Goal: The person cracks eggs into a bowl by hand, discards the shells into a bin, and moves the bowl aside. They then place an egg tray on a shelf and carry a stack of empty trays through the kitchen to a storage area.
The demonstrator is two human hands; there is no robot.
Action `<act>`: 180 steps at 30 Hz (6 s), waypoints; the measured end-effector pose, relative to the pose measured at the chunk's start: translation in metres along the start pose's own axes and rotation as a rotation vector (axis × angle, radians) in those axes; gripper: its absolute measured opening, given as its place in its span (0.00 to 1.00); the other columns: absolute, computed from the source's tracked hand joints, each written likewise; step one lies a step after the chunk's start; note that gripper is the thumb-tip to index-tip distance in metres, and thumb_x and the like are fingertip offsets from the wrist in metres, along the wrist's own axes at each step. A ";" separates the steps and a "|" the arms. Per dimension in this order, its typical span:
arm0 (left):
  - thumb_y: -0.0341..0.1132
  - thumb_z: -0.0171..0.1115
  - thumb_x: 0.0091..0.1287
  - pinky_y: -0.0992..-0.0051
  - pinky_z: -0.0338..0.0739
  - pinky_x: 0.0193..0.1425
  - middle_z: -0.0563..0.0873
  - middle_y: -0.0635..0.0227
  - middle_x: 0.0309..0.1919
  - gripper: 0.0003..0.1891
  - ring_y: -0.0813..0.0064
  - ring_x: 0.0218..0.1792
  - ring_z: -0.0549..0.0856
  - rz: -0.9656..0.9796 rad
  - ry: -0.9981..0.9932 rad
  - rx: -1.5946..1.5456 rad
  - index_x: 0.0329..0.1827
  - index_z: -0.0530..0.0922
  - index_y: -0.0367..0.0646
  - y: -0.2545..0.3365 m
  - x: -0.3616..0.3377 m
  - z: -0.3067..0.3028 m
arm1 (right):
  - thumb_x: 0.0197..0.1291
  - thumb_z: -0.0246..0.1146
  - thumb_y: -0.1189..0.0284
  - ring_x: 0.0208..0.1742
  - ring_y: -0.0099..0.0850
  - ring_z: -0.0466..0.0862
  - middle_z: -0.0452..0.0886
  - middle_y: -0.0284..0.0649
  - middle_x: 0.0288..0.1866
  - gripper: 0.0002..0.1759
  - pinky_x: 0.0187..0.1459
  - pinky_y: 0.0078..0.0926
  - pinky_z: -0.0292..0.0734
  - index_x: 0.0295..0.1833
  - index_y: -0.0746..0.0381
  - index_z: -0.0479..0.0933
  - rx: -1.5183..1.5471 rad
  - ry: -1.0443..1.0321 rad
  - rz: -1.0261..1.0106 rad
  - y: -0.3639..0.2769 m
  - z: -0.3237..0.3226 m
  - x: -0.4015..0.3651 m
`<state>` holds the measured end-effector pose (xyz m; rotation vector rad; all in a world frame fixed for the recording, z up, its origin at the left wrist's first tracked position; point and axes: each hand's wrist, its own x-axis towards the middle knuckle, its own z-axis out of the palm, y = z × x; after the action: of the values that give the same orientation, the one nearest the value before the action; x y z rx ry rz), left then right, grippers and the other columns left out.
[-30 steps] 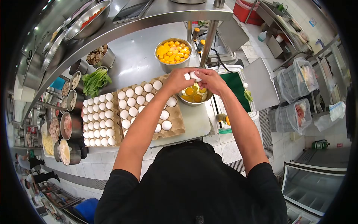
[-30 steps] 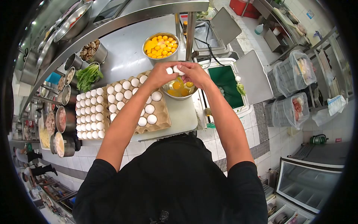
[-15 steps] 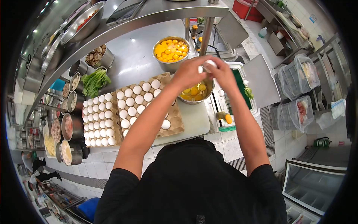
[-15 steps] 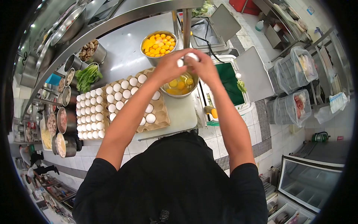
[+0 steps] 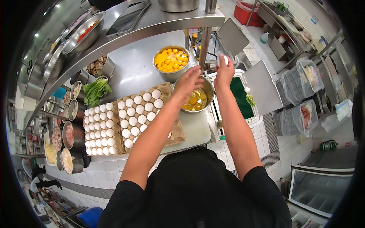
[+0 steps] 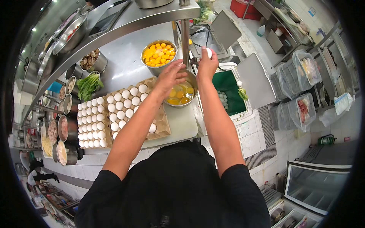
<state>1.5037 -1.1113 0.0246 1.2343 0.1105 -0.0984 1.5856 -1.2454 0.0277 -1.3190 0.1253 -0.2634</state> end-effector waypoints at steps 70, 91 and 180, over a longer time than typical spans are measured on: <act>0.44 0.54 0.74 0.66 0.71 0.64 0.82 0.48 0.57 0.25 0.58 0.59 0.81 -0.094 0.826 0.696 0.65 0.74 0.33 -0.033 -0.191 -0.263 | 0.70 0.56 0.55 0.51 0.43 0.86 0.82 0.58 0.56 0.38 0.55 0.35 0.78 0.77 0.65 0.57 -0.636 -0.975 0.443 0.082 -0.056 -0.221; 0.43 0.53 0.73 0.62 0.71 0.66 0.82 0.45 0.58 0.26 0.50 0.60 0.80 -0.079 0.847 0.850 0.68 0.71 0.33 -0.022 -0.191 -0.265 | 0.55 0.72 0.53 0.41 0.43 0.83 0.78 0.41 0.44 0.24 0.40 0.40 0.78 0.51 0.57 0.83 -1.232 -0.616 -0.189 -0.014 -0.061 -0.140; 0.24 0.63 0.63 0.79 0.80 0.45 0.87 0.68 0.39 0.20 0.82 0.39 0.84 0.486 -0.240 0.717 0.60 0.81 0.42 0.020 -0.002 -0.048 | 0.63 0.69 0.62 0.23 0.18 0.76 0.80 0.31 0.31 0.22 0.25 0.17 0.74 0.58 0.61 0.80 -0.489 -0.653 0.118 -0.011 -0.010 -0.056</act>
<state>1.5026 -1.0590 0.0281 1.9171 -0.4727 0.1527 1.5281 -1.2421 0.0323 -1.8118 -0.3033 0.3258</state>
